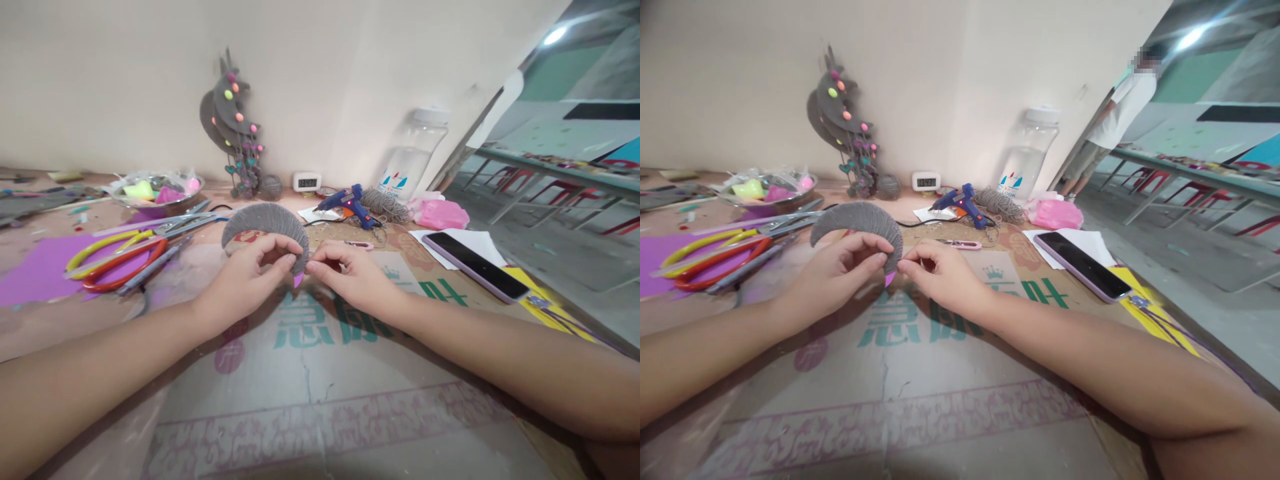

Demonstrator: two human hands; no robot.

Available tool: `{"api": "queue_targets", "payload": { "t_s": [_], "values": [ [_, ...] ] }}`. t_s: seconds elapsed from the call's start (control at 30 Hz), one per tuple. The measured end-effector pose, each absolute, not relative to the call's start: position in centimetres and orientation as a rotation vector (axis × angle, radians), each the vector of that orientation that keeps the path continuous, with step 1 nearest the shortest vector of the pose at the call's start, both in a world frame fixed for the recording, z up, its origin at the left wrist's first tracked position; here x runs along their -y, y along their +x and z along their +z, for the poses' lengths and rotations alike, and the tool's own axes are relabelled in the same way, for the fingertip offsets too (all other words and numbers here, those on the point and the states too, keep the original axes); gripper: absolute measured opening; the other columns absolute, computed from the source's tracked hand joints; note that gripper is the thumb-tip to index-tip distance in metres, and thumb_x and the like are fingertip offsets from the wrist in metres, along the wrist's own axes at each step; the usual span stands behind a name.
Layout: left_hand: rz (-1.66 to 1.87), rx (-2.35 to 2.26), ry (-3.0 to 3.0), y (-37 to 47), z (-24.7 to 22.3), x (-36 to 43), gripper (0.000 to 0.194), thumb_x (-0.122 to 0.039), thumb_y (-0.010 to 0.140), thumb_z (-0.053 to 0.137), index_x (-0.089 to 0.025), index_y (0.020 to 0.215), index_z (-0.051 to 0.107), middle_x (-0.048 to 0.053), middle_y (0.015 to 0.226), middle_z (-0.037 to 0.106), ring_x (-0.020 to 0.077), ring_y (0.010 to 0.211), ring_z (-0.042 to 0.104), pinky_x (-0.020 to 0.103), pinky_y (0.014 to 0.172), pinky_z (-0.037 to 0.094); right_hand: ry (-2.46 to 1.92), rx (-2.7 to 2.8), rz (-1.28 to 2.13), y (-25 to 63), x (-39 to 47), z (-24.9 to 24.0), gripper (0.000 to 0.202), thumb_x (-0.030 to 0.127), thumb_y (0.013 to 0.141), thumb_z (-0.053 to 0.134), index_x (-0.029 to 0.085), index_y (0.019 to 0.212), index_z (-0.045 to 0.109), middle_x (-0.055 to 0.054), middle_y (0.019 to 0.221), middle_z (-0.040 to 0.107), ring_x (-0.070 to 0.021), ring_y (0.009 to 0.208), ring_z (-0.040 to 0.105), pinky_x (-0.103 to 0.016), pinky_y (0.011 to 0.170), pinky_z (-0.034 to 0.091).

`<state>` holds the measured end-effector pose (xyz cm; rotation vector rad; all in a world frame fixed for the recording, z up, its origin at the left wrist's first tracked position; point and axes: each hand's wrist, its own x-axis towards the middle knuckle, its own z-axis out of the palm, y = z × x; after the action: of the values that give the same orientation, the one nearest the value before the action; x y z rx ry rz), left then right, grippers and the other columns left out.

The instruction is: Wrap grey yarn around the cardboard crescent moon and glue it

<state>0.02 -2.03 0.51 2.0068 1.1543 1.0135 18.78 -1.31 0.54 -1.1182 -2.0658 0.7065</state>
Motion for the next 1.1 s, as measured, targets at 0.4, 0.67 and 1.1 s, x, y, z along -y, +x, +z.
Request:
{"api": "queue_targets", "payload": {
  "t_s": [0.4,0.67,1.1],
  "values": [
    [1.020,-0.953,2.023,0.2,-0.1,1.9,0.029,-0.027,0.080,0.057,-0.021,0.107,0.050,0.005,0.111,0.060,0.0177,0.104,0.058,0.033,0.092,0.047,-1.122,1.994,0.782,19.0,1.4,0.8,0.017,0.026,0.082,0.052,0.016,0.070,0.060,0.001,0.070,0.054,-0.0109,0.067,0.048,-0.025,0.064,0.036],
    [0.996,-0.972,1.961,0.3,0.1,2.1,0.027,-0.025,0.083,0.054,-0.019,0.109,0.051,0.005,0.105,0.063,0.0146,0.089,0.062,0.028,0.079,0.051,-1.122,1.996,0.747,19.1,1.4,0.8,0.018,0.025,0.082,0.052,0.015,0.069,0.059,0.001,0.068,0.053,-0.0105,0.065,0.046,-0.025,0.062,0.035],
    [1.069,-1.129,2.123,-0.2,1.2,2.3,0.032,-0.032,0.093,0.036,-0.021,0.100,0.065,0.002,0.102,0.069,0.0166,0.100,0.059,0.028,0.091,0.044,-1.100,2.037,0.726,19.0,1.4,0.8,0.017,0.025,0.083,0.052,0.016,0.072,0.060,0.001,0.068,0.054,-0.0107,0.066,0.048,-0.024,0.063,0.036]
  ]
}}
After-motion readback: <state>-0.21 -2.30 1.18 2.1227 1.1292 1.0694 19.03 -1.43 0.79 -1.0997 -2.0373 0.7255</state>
